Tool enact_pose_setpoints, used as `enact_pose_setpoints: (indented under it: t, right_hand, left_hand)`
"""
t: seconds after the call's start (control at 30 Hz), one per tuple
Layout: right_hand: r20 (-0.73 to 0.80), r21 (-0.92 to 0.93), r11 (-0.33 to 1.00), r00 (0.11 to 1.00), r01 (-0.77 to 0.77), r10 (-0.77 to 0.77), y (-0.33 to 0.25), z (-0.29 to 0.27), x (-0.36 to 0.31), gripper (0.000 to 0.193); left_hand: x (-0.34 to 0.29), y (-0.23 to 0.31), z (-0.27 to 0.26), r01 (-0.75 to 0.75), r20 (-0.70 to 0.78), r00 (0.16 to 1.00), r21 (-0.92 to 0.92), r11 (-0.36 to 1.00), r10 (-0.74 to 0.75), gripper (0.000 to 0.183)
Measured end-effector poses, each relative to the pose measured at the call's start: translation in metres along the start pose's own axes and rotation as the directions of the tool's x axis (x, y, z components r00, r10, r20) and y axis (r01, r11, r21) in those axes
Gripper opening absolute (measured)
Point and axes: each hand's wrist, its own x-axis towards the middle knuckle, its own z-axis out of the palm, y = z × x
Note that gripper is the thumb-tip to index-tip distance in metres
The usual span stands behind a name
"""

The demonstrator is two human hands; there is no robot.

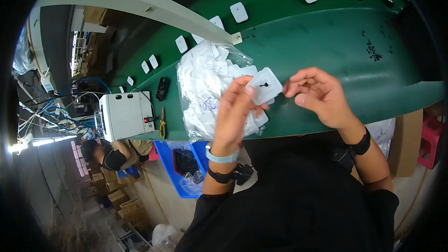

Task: The person repeatedly picks up small white plastic cases and green circuit boards from a green workbench, inserts the boards into the cases, and places the assembled units on the table. The person handles items one at a time in a repetitive sequence.

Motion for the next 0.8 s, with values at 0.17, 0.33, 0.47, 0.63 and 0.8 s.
enact_pose_setpoints:
  t: [0.17,0.33,0.47,0.63,0.8]
  right_hand:
    - [-0.244,0.007,0.954,0.925,-0.300,0.293,0.023,0.004,0.017,0.028]
    - [-0.369,-0.074,0.926,0.873,-0.370,0.320,0.046,-0.027,0.007,0.019]
    - [-0.449,-0.248,0.875,0.850,-0.415,0.276,0.025,-0.051,-0.012,0.008]
    - [-0.435,-0.727,0.583,0.900,-0.363,0.017,-0.007,-0.084,-0.013,0.017]
    - [-0.063,-0.972,0.230,0.996,-0.048,-0.060,-0.016,-0.072,0.023,0.035]
  left_hand:
    - [0.047,-0.004,-0.047,-0.050,-0.126,0.989,0.176,0.983,0.073,0.023]
    - [0.064,-0.011,-0.060,-0.065,-0.233,0.953,0.461,0.885,0.191,0.017]
    - [0.073,0.043,-0.093,-0.258,-0.302,0.832,0.531,0.807,0.465,0.004]
    - [0.129,0.109,-0.171,-0.112,-0.338,0.808,0.715,0.690,0.482,0.014]
    - [0.214,0.109,-0.296,-0.016,-0.240,0.821,0.898,0.440,0.518,0.030]
